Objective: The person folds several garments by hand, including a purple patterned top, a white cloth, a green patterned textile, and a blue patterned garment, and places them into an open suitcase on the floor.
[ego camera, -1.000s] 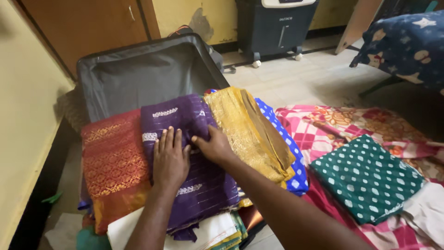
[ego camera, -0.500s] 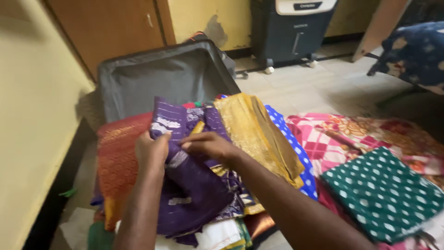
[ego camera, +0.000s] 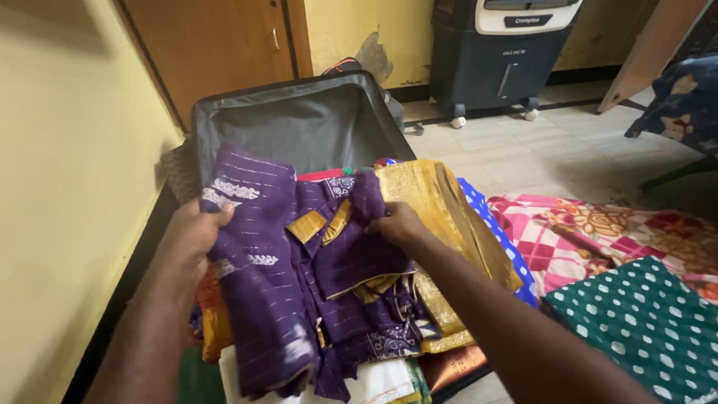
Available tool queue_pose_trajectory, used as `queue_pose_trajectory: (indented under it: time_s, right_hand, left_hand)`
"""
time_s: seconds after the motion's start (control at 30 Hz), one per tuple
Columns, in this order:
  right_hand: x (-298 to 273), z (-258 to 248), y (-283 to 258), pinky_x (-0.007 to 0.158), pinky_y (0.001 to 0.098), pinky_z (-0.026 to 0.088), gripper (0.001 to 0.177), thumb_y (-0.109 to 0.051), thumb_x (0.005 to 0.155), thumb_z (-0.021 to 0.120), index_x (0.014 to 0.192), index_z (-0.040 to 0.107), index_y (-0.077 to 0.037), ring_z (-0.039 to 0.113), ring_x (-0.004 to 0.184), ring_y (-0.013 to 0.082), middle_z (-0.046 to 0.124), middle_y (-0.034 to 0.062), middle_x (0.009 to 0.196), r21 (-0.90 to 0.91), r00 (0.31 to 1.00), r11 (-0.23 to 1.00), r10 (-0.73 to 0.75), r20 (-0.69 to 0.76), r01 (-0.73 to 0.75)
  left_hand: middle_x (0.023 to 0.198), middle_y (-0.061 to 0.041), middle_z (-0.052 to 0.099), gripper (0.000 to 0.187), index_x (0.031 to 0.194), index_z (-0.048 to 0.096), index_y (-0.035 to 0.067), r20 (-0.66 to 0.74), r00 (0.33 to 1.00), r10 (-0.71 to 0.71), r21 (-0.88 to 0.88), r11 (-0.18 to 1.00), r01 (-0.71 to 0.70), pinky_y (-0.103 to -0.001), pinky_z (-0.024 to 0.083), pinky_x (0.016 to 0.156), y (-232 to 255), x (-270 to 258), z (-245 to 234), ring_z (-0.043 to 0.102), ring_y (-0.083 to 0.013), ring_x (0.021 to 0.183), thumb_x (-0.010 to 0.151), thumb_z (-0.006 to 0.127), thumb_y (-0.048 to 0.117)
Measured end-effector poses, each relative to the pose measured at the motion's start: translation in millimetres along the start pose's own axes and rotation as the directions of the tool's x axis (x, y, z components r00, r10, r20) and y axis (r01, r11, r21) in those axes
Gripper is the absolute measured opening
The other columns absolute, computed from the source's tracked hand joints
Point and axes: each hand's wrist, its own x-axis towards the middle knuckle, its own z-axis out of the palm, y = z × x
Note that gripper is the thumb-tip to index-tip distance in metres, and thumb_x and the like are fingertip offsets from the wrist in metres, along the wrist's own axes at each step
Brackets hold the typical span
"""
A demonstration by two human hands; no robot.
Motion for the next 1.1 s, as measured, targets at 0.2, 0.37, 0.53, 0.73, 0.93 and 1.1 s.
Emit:
queue_pose_trajectory:
  time_s: [0.2, 0.37, 0.53, 0.73, 0.93, 1.1]
  right_hand:
    - [-23, -52, -74, 0.085, 0.0326, 0.056, 0.041, -0.01, 0.077, 0.065, 0.117, 0.076, -0.009, 0.072, 0.089, 0.0231, 0.077, 0.0115, 0.098, -0.178, 0.978, 0.971, -0.13, 0.162, 0.158]
    - [-34, -84, -142, 0.08, 0.0378, 0.062, 0.031, -0.005, 0.065, 0.075, 0.094, 0.081, 0.001, 0.074, 0.089, 0.0218, 0.075, 0.0033, 0.104, -0.359, 0.926, 0.894, -0.135, 0.353, 0.268]
    - [0, -19, -116, 0.084, 0.0404, 0.061, 0.048, -0.016, 0.069, 0.078, 0.116, 0.073, -0.02, 0.073, 0.084, 0.0259, 0.076, 0.0129, 0.096, -0.737, 0.893, 0.512, -0.168, 0.418, 0.441]
    - [-30, 31, -39, 0.099, 0.0457, 0.049, 0.051, -0.008, 0.073, 0.071, 0.124, 0.068, -0.006, 0.061, 0.116, 0.0365, 0.068, 0.0187, 0.122, -0.779, 0.694, 0.351, -0.705, 0.145, 0.519]
    - [-59, 43, -20, 0.109, 0.0462, 0.04, 0.041, -0.013, 0.084, 0.066, 0.125, 0.065, -0.006, 0.053, 0.128, 0.0371, 0.064, 0.0186, 0.128, -0.688, 0.695, 0.474, -0.716, 0.061, 0.549]
    - [-24, 20, -53, 0.097, 0.0472, 0.051, 0.069, -0.026, 0.075, 0.08, 0.135, 0.053, -0.007, 0.062, 0.112, 0.0404, 0.065, 0.0219, 0.119, -0.838, 0.933, 0.438, -0.294, 0.207, 0.324]
  left_hand:
    - [0.104, -0.011, 0.073, 0.025, 0.116, 0.07, 0.002, -0.066, 0.99, -0.125, -0.02, 0.992, 0.123, -0.041, 0.054, 0.083, 11, 0, -7, 0.069, -0.0244, 0.09, 0.092, 0.067, 0.009]
    - [0.105, -0.009, 0.075, 0.027, 0.117, 0.07, 0.004, -0.072, 0.992, -0.1, -0.023, 0.995, 0.099, -0.038, 0.054, 0.085, 9, 7, -10, 0.071, -0.0211, 0.092, 0.091, 0.066, 0.007]
    - [0.107, -0.01, 0.075, 0.028, 0.117, 0.071, 0.002, -0.045, 0.995, -0.084, -0.08, 0.994, 0.08, -0.039, 0.055, 0.086, 3, 12, -1, 0.07, -0.0225, 0.092, 0.09, 0.066, 0.005]
    - [0.106, -0.009, 0.075, 0.029, 0.119, 0.071, 0.002, -0.065, 0.995, -0.081, -0.022, 0.997, 0.08, -0.035, 0.053, 0.086, 6, 5, 12, 0.069, -0.02, 0.092, 0.091, 0.066, 0.005]
    - [0.104, -0.01, 0.075, 0.029, 0.117, 0.071, -0.001, -0.063, 0.995, -0.083, -0.077, 0.994, 0.079, -0.035, 0.054, 0.084, 1, 6, 25, 0.071, -0.0217, 0.09, 0.089, 0.067, 0.006]
    - [0.105, -0.009, 0.075, 0.029, 0.117, 0.072, 0.0, -0.097, 0.995, -0.01, -0.073, 0.997, 0.003, -0.032, 0.053, 0.087, 1, 5, 18, 0.07, -0.0191, 0.092, 0.088, 0.068, 0.004]
